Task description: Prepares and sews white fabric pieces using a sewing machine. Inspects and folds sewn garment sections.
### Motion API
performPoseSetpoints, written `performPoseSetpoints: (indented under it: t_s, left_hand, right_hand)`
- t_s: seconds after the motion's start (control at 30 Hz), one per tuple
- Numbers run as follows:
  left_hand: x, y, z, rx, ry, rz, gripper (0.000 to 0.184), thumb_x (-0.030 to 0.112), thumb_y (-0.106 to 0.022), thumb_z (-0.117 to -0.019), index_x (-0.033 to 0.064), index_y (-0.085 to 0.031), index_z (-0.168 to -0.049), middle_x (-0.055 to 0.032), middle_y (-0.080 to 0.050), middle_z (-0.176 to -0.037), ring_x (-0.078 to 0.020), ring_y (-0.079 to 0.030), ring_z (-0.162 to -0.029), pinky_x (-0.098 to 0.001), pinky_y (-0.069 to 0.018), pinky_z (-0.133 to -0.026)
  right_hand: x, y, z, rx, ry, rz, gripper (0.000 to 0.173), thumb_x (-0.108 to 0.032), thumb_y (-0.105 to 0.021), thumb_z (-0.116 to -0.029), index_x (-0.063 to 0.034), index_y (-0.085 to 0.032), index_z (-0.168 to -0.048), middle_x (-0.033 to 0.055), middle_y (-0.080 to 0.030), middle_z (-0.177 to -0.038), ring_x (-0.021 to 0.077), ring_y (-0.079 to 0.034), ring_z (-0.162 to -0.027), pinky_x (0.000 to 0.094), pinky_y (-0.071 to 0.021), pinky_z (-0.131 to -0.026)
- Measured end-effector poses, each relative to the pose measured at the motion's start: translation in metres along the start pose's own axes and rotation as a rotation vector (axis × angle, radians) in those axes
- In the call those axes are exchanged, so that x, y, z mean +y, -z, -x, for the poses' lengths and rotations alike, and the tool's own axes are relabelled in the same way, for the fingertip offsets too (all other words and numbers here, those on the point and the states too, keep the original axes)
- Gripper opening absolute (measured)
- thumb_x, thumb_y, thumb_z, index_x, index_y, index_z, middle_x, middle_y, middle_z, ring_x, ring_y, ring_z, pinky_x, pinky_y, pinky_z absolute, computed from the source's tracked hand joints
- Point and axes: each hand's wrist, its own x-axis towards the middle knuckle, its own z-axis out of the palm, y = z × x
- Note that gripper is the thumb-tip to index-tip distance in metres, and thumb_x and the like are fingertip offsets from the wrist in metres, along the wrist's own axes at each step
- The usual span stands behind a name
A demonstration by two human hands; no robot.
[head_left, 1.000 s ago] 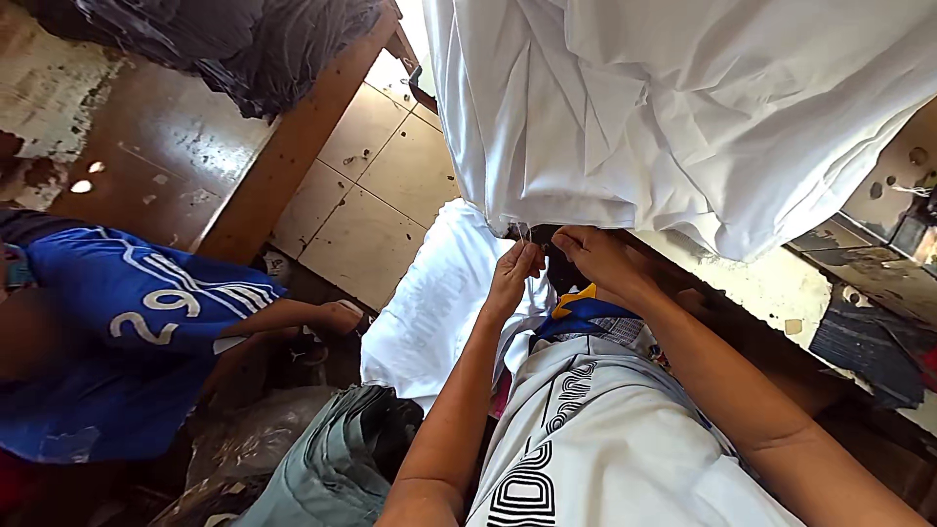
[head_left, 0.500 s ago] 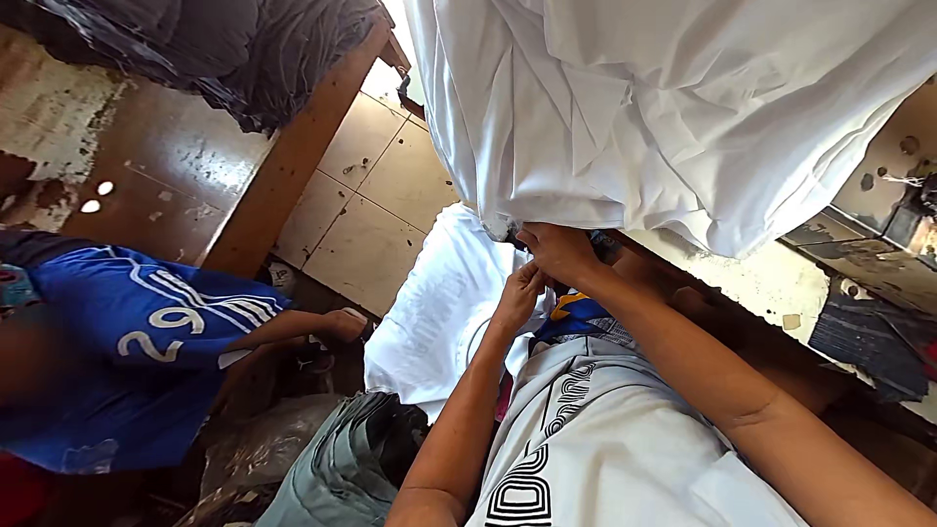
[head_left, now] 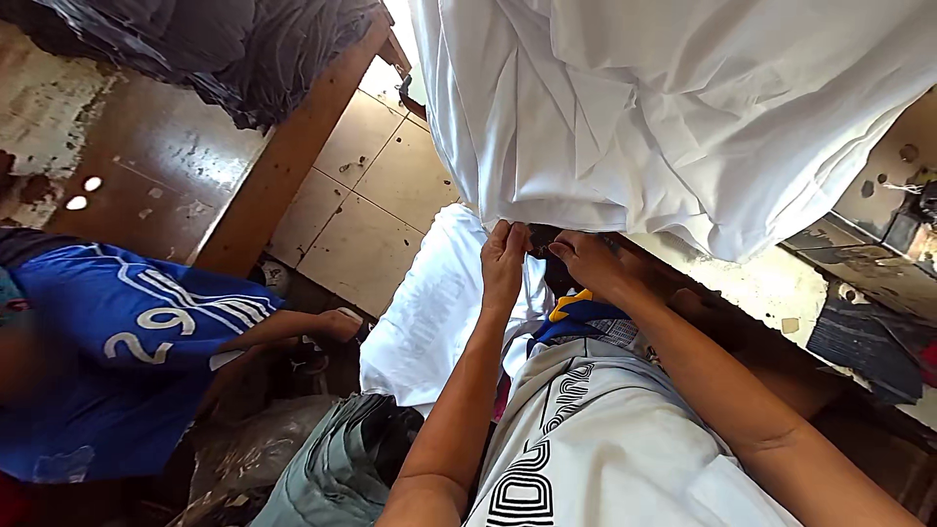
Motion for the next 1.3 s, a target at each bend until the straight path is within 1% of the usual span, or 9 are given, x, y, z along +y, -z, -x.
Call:
performPoseSetpoints:
  t_s: [0.2, 0.67, 0.73, 0.8, 0.87, 1.0, 1.07, 1.2, 1.3]
  left_hand:
    - [-0.011, 0.012, 0.027, -0.008, -0.022, -0.098, 0.032, 0.033, -0.047, -0.1095, 0.0128, -0.067, -0.095, 0.0017, -0.06, -0.075, -0.0088, -0.051, -0.062, -0.0246, -0.0442, -0.059]
    - [-0.034, 0.003, 0.039, -0.056, 0.029, -0.205, 0.033, 0.023, -0.048, -0.1083, 0.0074, -0.07, -0.09, -0.0002, -0.065, -0.072, -0.0113, -0.059, -0.063, -0.031, -0.0503, -0.061]
    - [-0.046, 0.005, 0.045, -0.18, 0.076, -0.318, 0.028, 0.021, -0.052, -0.1055, 0.0062, -0.072, -0.093, -0.0031, -0.07, -0.083, -0.0141, -0.066, -0.074, -0.0372, -0.0564, -0.071]
    - [-0.055, 0.014, 0.042, -0.321, 0.136, -0.493, 0.017, 0.019, -0.065, -0.0998, 0.0094, -0.077, -0.107, -0.0087, -0.068, -0.114, -0.0183, -0.066, -0.092, -0.0404, -0.0578, -0.082]
    - [-0.057, 0.028, 0.029, -0.231, 0.16, -0.603, 0.025, 0.012, -0.067, -0.0952, 0.0103, -0.074, -0.12, -0.0163, -0.062, -0.13, -0.0252, -0.067, -0.092, -0.0445, -0.0589, -0.077]
    - [-0.038, 0.066, -0.029, 0.272, 0.195, -0.4, 0.04, 0.028, -0.05, -0.1054, 0.001, -0.058, -0.134, -0.0226, -0.057, -0.135, -0.0313, -0.065, -0.11, -0.0512, -0.0573, -0.09]
    - [-0.034, 0.079, -0.065, 0.34, 0.085, -0.26, 0.052, 0.042, -0.041, -0.1082, 0.0033, -0.053, -0.141, -0.0183, -0.056, -0.138, -0.0277, -0.063, -0.116, -0.0484, -0.0574, -0.091]
    - [-0.018, 0.074, -0.114, 0.076, 0.083, 0.207, 0.08, 0.066, -0.008, -0.1044, 0.0144, -0.036, -0.158, -0.0058, -0.054, -0.151, -0.0202, -0.054, -0.135, -0.0476, -0.0489, -0.109]
    - [-0.006, 0.057, -0.116, -0.087, 0.06, 0.452, 0.08, 0.07, -0.01, -0.1027, 0.0172, -0.036, -0.157, -0.0062, -0.055, -0.149, -0.0203, -0.052, -0.137, -0.0483, -0.046, -0.113]
  right_hand:
    - [-0.013, 0.004, -0.011, -0.017, 0.1, -0.087, 0.035, -0.039, -0.049, -0.109, -0.0121, -0.072, -0.114, 0.0073, -0.07, -0.095, 0.0215, -0.068, -0.086, 0.0496, -0.0559, -0.079]
    - [-0.025, -0.019, -0.03, 0.115, 0.252, 0.067, 0.028, -0.03, -0.055, -0.1063, -0.0123, -0.071, -0.093, 0.0061, -0.068, -0.079, 0.0233, -0.068, -0.078, 0.0518, -0.0548, -0.07]
    - [-0.017, -0.013, -0.027, 0.032, 0.217, 0.115, 0.03, -0.032, -0.052, -0.1076, -0.0108, -0.071, -0.096, 0.0077, -0.068, -0.081, 0.0256, -0.068, -0.08, 0.0521, -0.0549, -0.073]
    - [-0.012, -0.007, -0.02, -0.033, 0.172, 0.126, 0.032, -0.035, -0.051, -0.1083, -0.0107, -0.069, -0.098, 0.0085, -0.067, -0.082, 0.0265, -0.067, -0.08, 0.052, -0.055, -0.071]
    - [-0.006, -0.006, -0.014, -0.067, 0.134, 0.103, 0.032, -0.036, -0.051, -0.1083, -0.0106, -0.07, -0.103, 0.009, -0.068, -0.085, 0.0267, -0.068, -0.081, 0.0534, -0.0556, -0.072]
    - [-0.001, -0.011, -0.008, -0.123, 0.098, 0.069, 0.032, -0.041, -0.053, -0.1067, -0.0143, -0.072, -0.109, 0.0058, -0.07, -0.087, 0.0231, -0.069, -0.082, 0.0515, -0.0571, -0.076]
    - [-0.005, -0.014, -0.007, -0.143, 0.124, 0.033, 0.033, -0.043, -0.054, -0.1059, -0.0148, -0.072, -0.109, 0.0046, -0.069, -0.084, 0.0208, -0.067, -0.078, 0.0493, -0.0565, -0.073]
    - [-0.023, -0.016, -0.004, -0.204, 0.197, -0.043, 0.031, -0.04, -0.056, -0.1056, -0.0137, -0.072, -0.107, 0.0039, -0.065, -0.078, 0.0183, -0.063, -0.07, 0.0449, -0.0546, -0.068]
    - [-0.024, -0.012, 0.0, -0.26, 0.245, -0.061, 0.031, -0.04, -0.056, -0.1057, -0.0136, -0.073, -0.106, 0.0024, -0.064, -0.077, 0.0157, -0.06, -0.067, 0.0411, -0.0531, -0.066]
